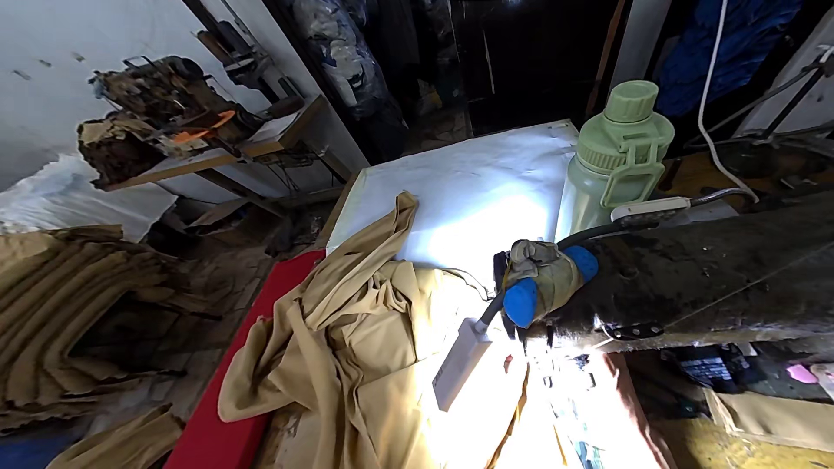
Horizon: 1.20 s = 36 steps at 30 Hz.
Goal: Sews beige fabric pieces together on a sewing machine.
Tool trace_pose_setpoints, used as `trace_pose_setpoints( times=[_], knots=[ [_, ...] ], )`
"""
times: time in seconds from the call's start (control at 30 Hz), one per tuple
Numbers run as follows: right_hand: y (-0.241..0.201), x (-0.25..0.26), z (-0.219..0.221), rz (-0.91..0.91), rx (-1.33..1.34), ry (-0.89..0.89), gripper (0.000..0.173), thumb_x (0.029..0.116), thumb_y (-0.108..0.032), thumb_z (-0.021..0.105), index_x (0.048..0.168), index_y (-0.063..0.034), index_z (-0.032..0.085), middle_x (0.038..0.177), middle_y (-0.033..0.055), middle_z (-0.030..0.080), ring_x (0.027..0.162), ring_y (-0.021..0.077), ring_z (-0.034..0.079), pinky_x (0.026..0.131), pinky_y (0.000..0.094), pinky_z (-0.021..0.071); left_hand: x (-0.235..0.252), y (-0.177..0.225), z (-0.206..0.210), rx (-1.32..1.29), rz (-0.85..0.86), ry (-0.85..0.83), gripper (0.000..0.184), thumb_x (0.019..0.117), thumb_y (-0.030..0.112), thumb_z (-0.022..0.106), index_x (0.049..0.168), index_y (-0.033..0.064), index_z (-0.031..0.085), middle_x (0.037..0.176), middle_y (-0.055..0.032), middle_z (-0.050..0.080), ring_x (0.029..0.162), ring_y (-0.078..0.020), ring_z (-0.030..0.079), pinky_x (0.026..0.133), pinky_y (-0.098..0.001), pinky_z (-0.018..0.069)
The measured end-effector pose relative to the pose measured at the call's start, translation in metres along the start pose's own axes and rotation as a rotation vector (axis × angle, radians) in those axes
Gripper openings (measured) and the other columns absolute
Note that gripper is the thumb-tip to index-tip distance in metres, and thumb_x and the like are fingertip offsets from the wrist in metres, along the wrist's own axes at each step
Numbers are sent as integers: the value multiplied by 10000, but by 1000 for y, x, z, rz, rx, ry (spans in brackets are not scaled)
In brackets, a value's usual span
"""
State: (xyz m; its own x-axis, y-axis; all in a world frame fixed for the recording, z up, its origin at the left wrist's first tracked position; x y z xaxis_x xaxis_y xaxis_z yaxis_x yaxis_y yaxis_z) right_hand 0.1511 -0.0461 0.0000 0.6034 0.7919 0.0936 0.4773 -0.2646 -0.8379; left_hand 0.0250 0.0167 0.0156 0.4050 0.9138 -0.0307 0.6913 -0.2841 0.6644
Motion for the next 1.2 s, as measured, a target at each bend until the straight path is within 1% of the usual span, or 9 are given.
trace_pose_setpoints(
  times=[0.17,0.3,0.43,0.57,0.63,0.77,0.97,1.1,1.2],
  knots=[
    [-17,-6,-3,228,107,-72,269,990,-47,563,1165,136,656,1130,238,692,1068,174,646,970,243,485,2,-6,4,-119,-23,-33,307,993,225,586,1060,-26,748,1012,-151,745,988,-176,704,934,-334,521],
    [-51,-4,-27,344,-117,-444,445,1054,-157,506,1409,111,505,1453,269,532,1376,263,493,1160,320,329,5,-19,12,-156,-20,-50,320,1003,259,575,1067,-4,744,999,-121,745,955,-141,702,909,-316,539],
    [-64,5,-35,355,-199,-556,447,1043,-100,492,1420,141,474,1507,274,477,1437,279,418,1188,318,262,3,-11,6,-138,17,-50,322,996,246,578,1055,-23,745,999,-140,743,967,-162,702,920,-320,533],
    [-1,4,11,110,12,-271,436,996,-138,595,1325,145,560,1340,299,598,1283,261,562,1117,277,377,4,-13,6,-126,76,-50,344,1022,279,556,1060,-7,742,1002,-130,739,969,-146,693,918,-301,525],
    [24,-5,25,84,77,-230,493,991,-163,589,1358,160,532,1417,318,543,1390,304,486,1190,329,310,2,-4,-3,-83,65,-91,372,1033,296,539,1064,-14,742,1023,-160,736,1000,-203,699,934,-362,523],
    [14,-5,28,280,379,-183,379,1014,-74,567,1338,117,525,1281,171,622,1174,62,579,1020,147,431,6,-9,2,-122,133,-53,349,1019,303,552,1003,17,752,968,-124,729,931,-161,688,881,-316,537],
    [-20,-2,10,230,-121,-228,461,1048,-196,542,1415,82,534,1467,267,533,1416,305,478,1200,359,319,1,-23,-7,-217,121,-10,329,970,339,634,1091,56,747,1065,-83,741,1026,-130,687,977,-324,517],
    [-6,7,-5,176,356,126,245,1004,-17,549,1160,167,591,1016,182,649,901,83,596,837,191,502,-32,-21,-41,-311,67,114,438,921,292,713,1163,-71,681,1095,-173,722,1063,-183,683,989,-318,518],
    [35,18,-1,134,614,-26,243,1043,-79,427,1163,86,558,865,37,620,710,35,594,652,195,536,-41,-13,-52,-582,226,69,194,944,133,649,1061,-1,726,971,-33,762,907,-52,711,853,-226,582]
  ],
)
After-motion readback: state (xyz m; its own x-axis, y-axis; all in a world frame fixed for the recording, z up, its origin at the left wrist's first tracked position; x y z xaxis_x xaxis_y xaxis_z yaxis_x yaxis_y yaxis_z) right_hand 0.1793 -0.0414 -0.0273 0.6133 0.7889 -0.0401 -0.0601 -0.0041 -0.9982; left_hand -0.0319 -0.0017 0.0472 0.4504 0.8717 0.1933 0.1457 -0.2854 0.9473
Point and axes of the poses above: each hand's wrist, its own x-axis towards the middle knuckle, its own z-axis out of the palm, y = z × x, the point moved 3 cm from there along x, towards the middle knuckle
